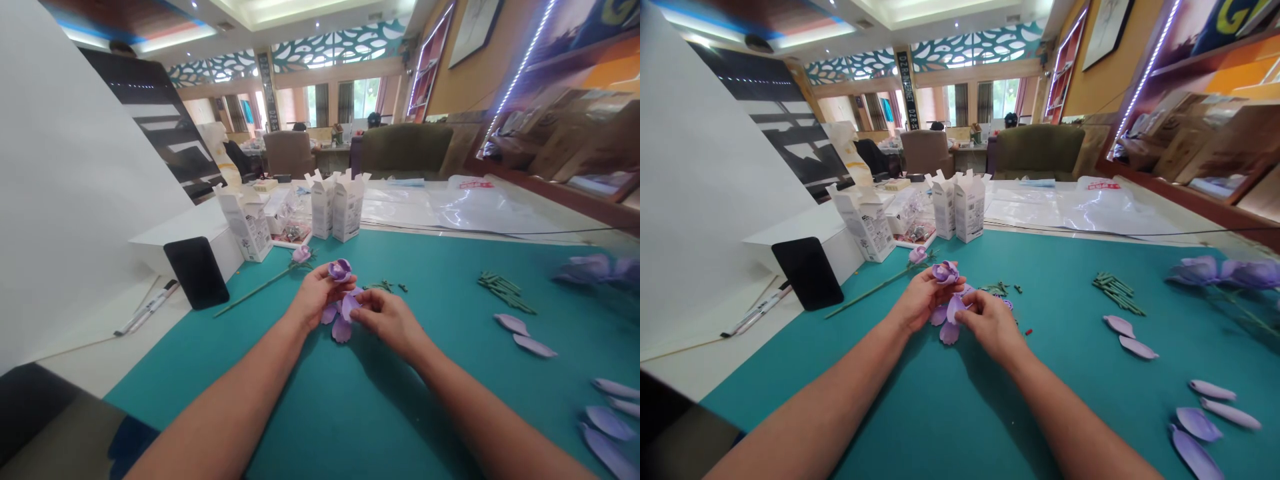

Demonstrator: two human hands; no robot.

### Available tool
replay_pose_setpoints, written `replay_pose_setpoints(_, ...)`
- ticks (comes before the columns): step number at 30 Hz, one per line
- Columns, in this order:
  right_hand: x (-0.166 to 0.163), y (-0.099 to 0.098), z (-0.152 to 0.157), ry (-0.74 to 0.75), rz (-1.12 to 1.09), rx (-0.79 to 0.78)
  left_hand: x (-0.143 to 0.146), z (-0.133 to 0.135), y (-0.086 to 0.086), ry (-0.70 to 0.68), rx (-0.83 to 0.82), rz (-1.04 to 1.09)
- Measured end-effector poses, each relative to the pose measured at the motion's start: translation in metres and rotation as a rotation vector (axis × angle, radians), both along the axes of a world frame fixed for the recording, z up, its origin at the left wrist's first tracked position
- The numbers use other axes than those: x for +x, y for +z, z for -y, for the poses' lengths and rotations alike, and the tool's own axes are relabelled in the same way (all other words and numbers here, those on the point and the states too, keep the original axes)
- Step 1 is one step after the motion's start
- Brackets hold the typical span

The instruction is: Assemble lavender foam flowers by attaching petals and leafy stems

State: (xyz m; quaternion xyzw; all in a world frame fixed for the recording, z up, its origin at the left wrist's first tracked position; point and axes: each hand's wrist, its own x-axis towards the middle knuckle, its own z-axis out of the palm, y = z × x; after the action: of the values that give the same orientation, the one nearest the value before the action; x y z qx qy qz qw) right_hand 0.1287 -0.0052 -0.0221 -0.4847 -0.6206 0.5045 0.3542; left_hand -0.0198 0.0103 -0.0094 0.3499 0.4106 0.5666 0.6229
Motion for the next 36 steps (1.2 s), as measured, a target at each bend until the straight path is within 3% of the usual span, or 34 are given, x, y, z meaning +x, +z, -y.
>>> replay_pose_setpoints(14,-0.005,0.008,0.005,-0.085,-0.096,-0.098,0.009,0.004,-0.004,-0.043,0.000,-0.023)
replay_pose_setpoints(23,-0.004,0.004,0.003,-0.080,-0.128,-0.125,0.011,0.004,-0.006,-0.067,0.036,-0.059)
replay_pose_setpoints(36,-0.003,0.007,0.005,-0.108,-0.210,-0.179,0.014,0.008,-0.003,-0.033,0.080,-0.111)
